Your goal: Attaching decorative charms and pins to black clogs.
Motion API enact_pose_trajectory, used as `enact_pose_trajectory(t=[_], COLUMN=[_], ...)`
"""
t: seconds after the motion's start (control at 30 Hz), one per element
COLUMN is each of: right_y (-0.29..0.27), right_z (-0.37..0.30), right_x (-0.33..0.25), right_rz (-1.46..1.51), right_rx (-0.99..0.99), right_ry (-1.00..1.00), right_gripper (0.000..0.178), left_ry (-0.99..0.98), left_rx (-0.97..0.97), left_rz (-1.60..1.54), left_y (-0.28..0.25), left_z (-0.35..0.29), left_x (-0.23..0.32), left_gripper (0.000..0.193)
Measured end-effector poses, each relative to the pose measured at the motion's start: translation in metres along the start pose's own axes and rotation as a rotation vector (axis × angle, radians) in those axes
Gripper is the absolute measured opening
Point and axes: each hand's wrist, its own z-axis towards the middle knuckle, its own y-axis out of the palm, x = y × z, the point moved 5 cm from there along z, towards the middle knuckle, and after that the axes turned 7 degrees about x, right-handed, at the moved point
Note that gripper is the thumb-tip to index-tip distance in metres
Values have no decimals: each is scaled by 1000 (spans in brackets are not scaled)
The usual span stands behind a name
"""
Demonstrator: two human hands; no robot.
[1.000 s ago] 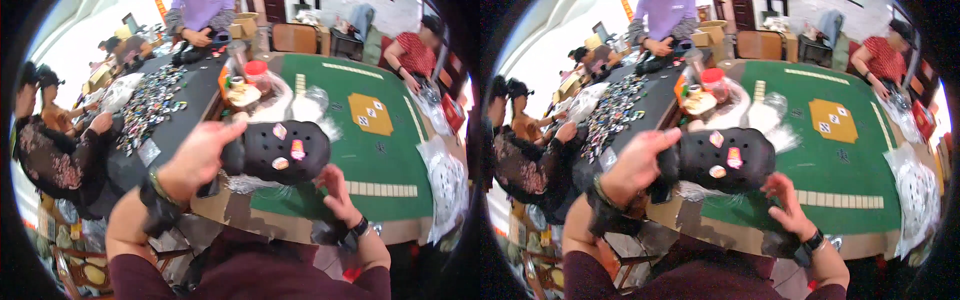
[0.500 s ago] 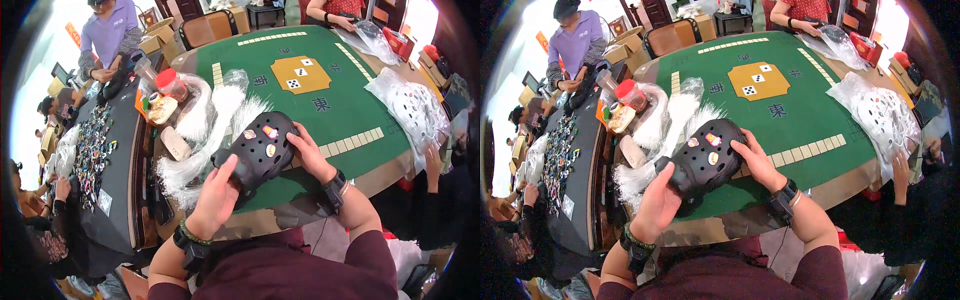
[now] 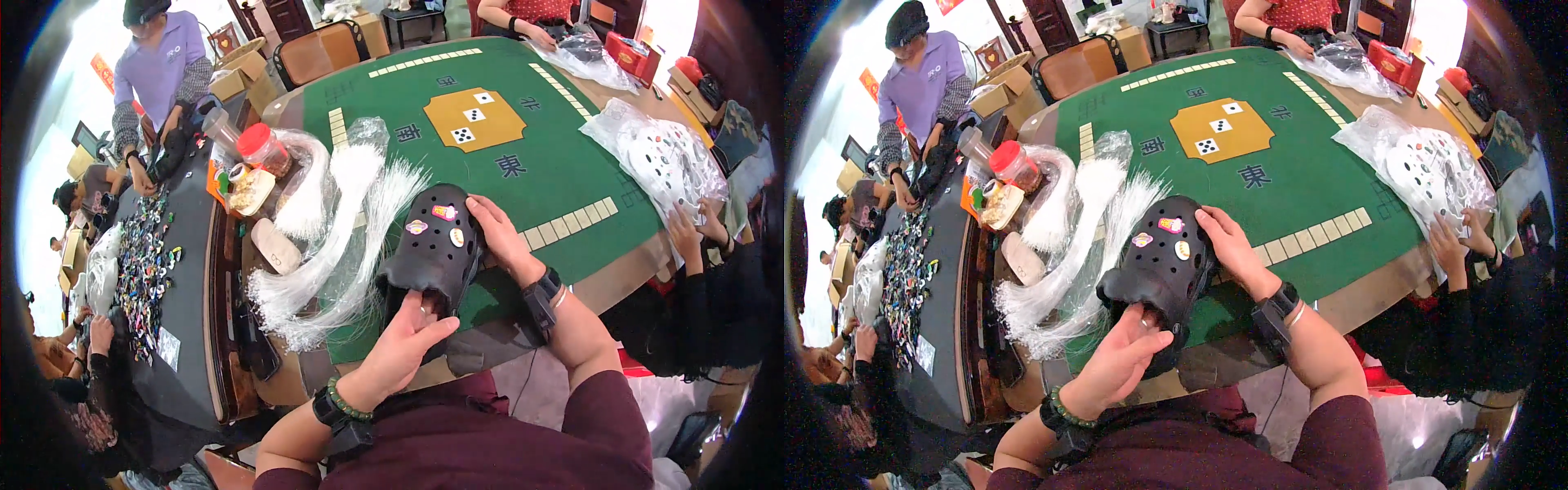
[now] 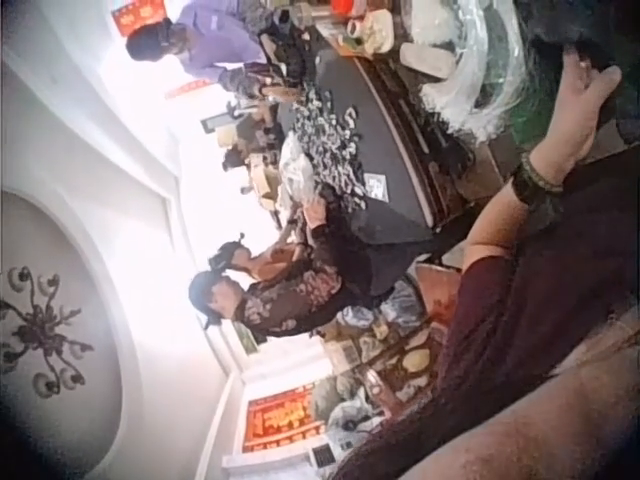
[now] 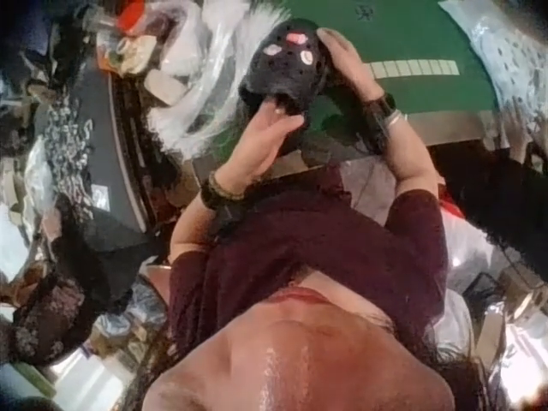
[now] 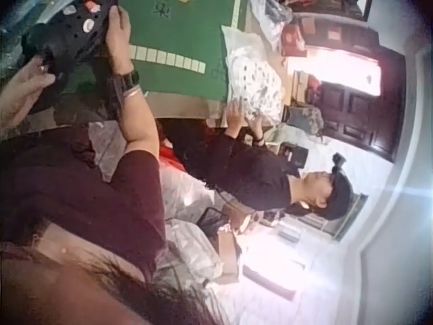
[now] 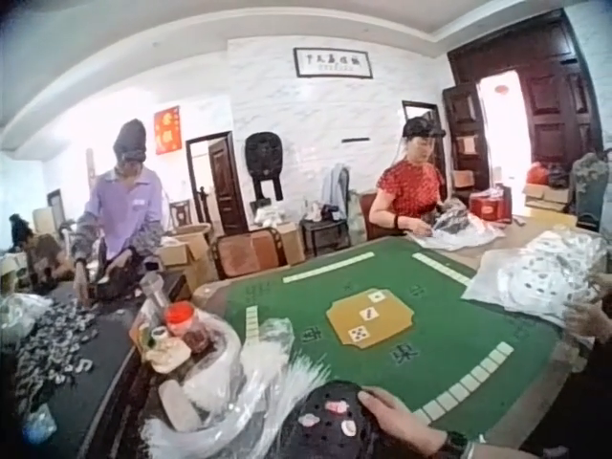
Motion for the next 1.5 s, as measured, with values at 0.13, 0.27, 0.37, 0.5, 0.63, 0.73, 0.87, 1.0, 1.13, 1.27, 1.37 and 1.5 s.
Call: enact_pose_trajectory(t=[0.13,0.27,0.37,0.5,0.63,0.73,0.87,1.0,1.13,1.27,1.37,1.5], right_y=[1,-1,-1,2,3,-6,-5,-10,-8,-24,-22,-20], right_z=[3,10,12,16,10,13,7,5,9,22,21,18], right_x=[8,15,15,17,12,16,4,-7,-3,17,16,12], right_rz=[96,46,-44,-166,-102,-171,-210,-499,-471,-508,-533,-581], right_rx=[-36,-34,-31,-62,-87,-59,-44,30,44,128,160,187], right_ry=[-33,-147,-274,-319,-316,-326,-429,-625,-501,-489,-486,-508], right_gripper=[50,48,46,46,44,43,37,28,26,26,27,25], left_ry=[8,-6,-8,40,257,423,352,584,585,614,616,643], left_rx=[-25,-20,-11,-26,10,-163,-616,-815,-768,-763,-749,-734], left_rz=[-49,-43,7,182,703,766,406,104,-80,-108,-146,-158], left_y=[-3,-3,-8,-8,-5,16,44,59,48,45,40,33], left_z=[3,4,4,-7,-31,-58,-115,-145,-154,-162,-166,-172], left_x=[-6,-5,-3,7,39,85,112,123,120,127,128,133], left_gripper=[69,67,69,73,68,35,15,16,18,18,16,14])
